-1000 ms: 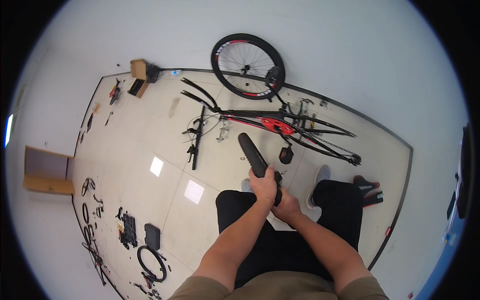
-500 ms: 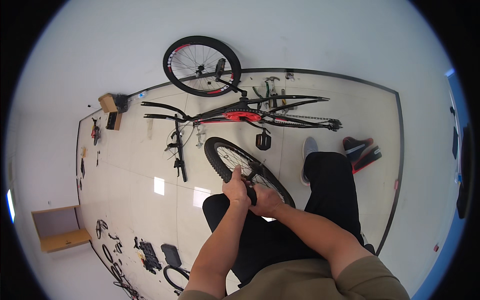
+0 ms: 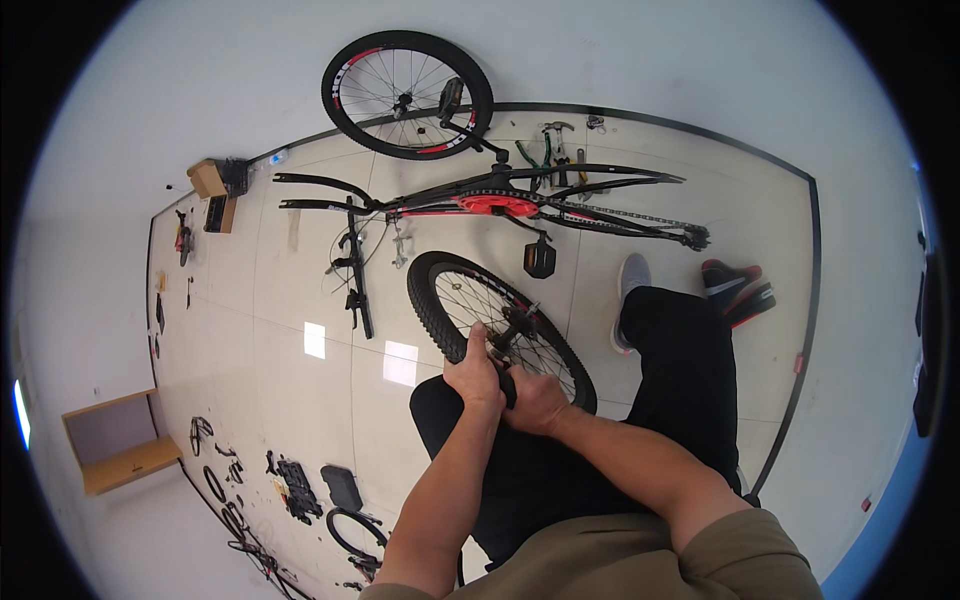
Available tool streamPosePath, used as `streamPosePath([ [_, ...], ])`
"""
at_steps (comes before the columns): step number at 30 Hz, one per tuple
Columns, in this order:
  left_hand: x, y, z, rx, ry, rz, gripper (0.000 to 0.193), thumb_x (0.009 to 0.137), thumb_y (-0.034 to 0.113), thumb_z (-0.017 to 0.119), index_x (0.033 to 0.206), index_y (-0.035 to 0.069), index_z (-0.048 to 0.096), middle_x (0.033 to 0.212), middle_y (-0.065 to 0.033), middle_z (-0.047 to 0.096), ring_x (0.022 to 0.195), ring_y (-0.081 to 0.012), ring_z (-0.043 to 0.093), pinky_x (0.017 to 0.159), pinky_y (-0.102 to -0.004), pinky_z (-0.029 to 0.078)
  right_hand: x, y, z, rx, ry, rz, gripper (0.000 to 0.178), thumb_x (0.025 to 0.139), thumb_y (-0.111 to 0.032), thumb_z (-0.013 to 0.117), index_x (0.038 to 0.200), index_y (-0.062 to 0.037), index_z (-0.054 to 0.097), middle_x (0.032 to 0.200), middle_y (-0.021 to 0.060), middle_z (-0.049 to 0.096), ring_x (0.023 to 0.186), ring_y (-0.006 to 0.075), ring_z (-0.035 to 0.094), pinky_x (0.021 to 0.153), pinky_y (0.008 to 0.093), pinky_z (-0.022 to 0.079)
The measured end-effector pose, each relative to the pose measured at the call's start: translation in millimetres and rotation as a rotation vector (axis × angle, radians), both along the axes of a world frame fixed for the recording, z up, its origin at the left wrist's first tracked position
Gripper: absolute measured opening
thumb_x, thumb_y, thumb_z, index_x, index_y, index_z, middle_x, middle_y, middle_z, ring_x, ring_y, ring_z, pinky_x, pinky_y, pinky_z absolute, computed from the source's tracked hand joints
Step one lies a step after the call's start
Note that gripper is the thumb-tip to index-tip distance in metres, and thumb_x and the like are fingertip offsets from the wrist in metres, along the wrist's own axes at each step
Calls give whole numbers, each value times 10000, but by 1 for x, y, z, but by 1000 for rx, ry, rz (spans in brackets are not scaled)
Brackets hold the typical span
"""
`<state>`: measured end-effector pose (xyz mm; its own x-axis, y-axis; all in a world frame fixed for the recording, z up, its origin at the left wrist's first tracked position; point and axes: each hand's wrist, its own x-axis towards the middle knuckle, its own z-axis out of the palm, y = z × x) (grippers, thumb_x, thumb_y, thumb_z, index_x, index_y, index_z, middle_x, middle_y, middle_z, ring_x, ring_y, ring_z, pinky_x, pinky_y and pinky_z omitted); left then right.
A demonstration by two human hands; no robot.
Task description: The person assembles a bicycle by attaching the rear wheel to the frame. They align the wheel with the dropouts, insert the axle, and secure it by tightening the quick-release skewer. The person then checks the wheel alignment and ensures the tire is properly seated on the rim.
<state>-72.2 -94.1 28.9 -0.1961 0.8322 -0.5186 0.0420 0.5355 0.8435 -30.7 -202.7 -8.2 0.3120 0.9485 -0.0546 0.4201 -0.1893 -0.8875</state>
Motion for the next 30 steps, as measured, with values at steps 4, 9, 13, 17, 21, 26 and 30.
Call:
streamPosePath([
  [4, -2, 6, 6, -54, -24, 47, 245, 901, 211, 756, 850, 44, 584, 588, -32, 533, 462, -152, 499, 445, -306, 417, -1, 5, 3, -21, -5, 22, 399, 795, -295, 766, 979, -20, 543, 796, 208, 677, 735, 409, 693, 669, 497, 556],
  [9, 0, 7, 6, -40, -37, 24, 243, 892, 228, 743, 860, 49, 582, 588, -37, 531, 467, -160, 508, 452, -320, 433, 1, 6, 2, -47, 6, 30, 407, 801, -308, 752, 994, -25, 533, 843, 208, 692, 798, 416, 698, 729, 511, 552],
  [13, 13, 9, 6, -31, -55, -14, 231, 892, 210, 748, 834, 54, 587, 597, -43, 543, 479, -174, 519, 474, -334, 440, 21, 12, 20, -133, 22, 39, 437, 809, -340, 745, 1015, -20, 530, 850, 217, 698, 817, 425, 700, 748, 517, 552],
  [17, 27, 16, 3, -19, -40, -48, 225, 899, 194, 740, 778, 65, 601, 599, -44, 561, 496, -179, 538, 498, -345, 446, 34, 17, 17, -149, 3, 41, 453, 818, -355, 739, 1025, -15, 526, 844, 228, 699, 817, 430, 700, 748, 521, 553],
  [21, 44, 7, 6, 3, -102, -15, 190, 896, 159, 741, 865, 35, 600, 629, -45, 565, 462, -172, 516, 461, -331, 431, 47, 7, 10, -92, 8, 26, 474, 792, -346, 751, 1039, -6, 530, 841, 233, 696, 820, 436, 701, 757, 512, 561],
  [26, 49, 2, 1, -66, -100, 30, 217, 889, 177, 731, 801, 45, 583, 570, -50, 528, 450, -183, 499, 453, -344, 412, 49, -1, 3, -7, -13, -32, 468, 766, -346, 769, 989, 2, 551, 835, 247, 685, 784, 440, 689, 711, 492, 561],
  [30, 48, 0, 0, -86, -114, 43, 227, 891, 184, 728, 789, 48, 577, 558, -51, 519, 448, -182, 497, 461, -346, 416, 46, -3, -3, 27, -16, -44, 462, 762, -352, 772, 976, -4, 555, 814, 230, 674, 768, 441, 680, 706, 495, 558],
])
